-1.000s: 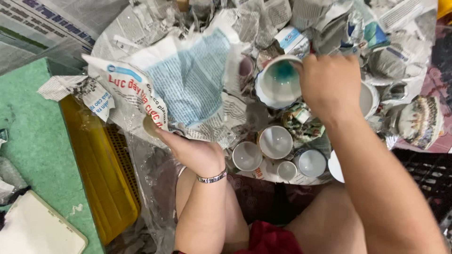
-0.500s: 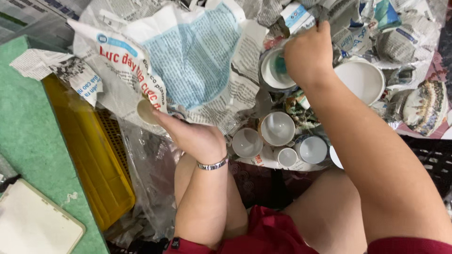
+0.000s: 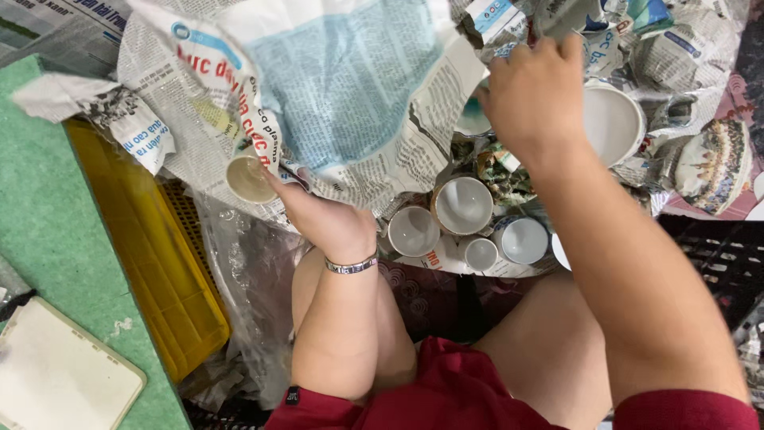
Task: The person sits cross-legged and repeatedly folds newspaper sheets to wrap small ceramic bowls and cups. They pick up each item, fold the paper around it, and place the wrapped item back into a pile of already wrapped dishes.
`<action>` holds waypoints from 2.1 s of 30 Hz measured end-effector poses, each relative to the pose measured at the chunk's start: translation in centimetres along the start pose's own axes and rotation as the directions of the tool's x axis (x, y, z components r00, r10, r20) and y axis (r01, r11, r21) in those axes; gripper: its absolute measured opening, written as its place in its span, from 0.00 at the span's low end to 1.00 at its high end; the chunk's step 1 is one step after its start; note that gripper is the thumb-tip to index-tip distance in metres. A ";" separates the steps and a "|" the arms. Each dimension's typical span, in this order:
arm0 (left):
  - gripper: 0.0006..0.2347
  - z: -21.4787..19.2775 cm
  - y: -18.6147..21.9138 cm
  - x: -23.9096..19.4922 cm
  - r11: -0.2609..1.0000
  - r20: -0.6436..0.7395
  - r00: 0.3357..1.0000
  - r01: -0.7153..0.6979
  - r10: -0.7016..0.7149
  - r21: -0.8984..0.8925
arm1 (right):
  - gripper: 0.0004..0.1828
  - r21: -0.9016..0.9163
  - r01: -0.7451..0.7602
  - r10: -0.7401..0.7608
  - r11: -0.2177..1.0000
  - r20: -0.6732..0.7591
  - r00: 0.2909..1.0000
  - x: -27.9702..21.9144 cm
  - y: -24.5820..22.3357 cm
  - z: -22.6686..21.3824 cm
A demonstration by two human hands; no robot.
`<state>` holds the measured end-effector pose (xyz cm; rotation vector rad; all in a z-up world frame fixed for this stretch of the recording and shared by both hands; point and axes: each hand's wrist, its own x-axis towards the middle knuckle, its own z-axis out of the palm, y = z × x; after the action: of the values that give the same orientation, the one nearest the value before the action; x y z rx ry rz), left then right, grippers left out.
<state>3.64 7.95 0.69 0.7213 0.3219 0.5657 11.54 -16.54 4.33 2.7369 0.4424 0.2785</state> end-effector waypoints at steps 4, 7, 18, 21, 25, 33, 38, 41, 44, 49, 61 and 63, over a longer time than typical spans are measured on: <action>0.14 -2.1 -0.9 -1.0 0.922 0.611 0.791 0.247 -0.014 -0.299 | 0.15 0.325 -0.075 0.116 0.943 -0.108 0.987 -5.3 0.4 -4.1; 0.20 -3.1 -1.9 -2.0 0.901 0.249 0.919 0.196 -0.307 0.387 | 0.13 0.547 -0.130 0.217 0.827 -0.097 0.971 -9.4 0.0 -5.5; 0.24 0.8 -2.6 -6.0 0.867 0.526 0.736 0.167 -0.426 0.469 | 0.09 0.890 -0.438 0.417 -0.129 0.449 0.790 -19.0 -3.9 2.5; 0.23 1.6 -2.1 -6.3 0.852 0.479 0.778 0.133 -0.407 0.507 | 0.09 0.843 -0.427 0.342 -0.326 0.526 0.779 -20.5 -5.3 5.5; 0.26 3.4 -1.4 -7.6 0.836 0.566 0.755 -0.043 -0.332 0.547 | 0.09 0.778 -0.380 0.267 -0.501 0.557 0.786 -22.6 -7.8 8.3; 0.35 5.3 -0.5 -7.8 0.255 0.839 0.534 -0.801 -0.104 0.542 | 0.11 0.791 -0.231 0.308 -0.566 0.463 0.831 -22.7 -8.9 9.2; 0.31 4.4 -0.4 -7.7 0.237 0.778 0.597 -0.741 -0.196 0.629 | 0.11 0.723 -0.173 0.377 0.669 -0.129 0.917 -20.7 -5.4 7.6; 0.33 3.8 0.1 -7.0 0.645 0.743 0.587 -0.438 -0.322 0.626 | 0.24 0.764 -0.553 0.547 -0.332 0.634 0.547 -19.8 -3.9 6.6; 0.34 3.7 0.2 -6.2 0.856 0.740 0.451 0.122 -0.499 0.502 | 0.28 0.651 -0.380 0.499 -0.657 0.754 0.428 -18.4 -1.7 6.5; 0.44 3.8 0.2 -6.5 0.818 0.683 0.452 0.370 -0.573 0.441 | 0.24 0.884 -0.208 0.678 -0.419 0.457 0.575 -17.8 0.0 4.5; 0.50 4.4 0.6 -5.8 0.599 0.592 0.207 0.526 -0.779 0.603 | 0.45 1.000 0.007 0.484 -0.006 -0.003 0.875 -15.6 -1.2 1.2; 0.48 4.4 0.5 -5.9 0.824 0.779 0.268 0.164 -0.566 0.542 | 0.49 0.988 0.039 0.409 0.150 -0.097 0.907 -14.8 -1.6 0.1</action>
<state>0.74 2.51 4.64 1.1776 -0.5243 -0.4731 -2.66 -20.13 1.63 4.1508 0.4391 0.8215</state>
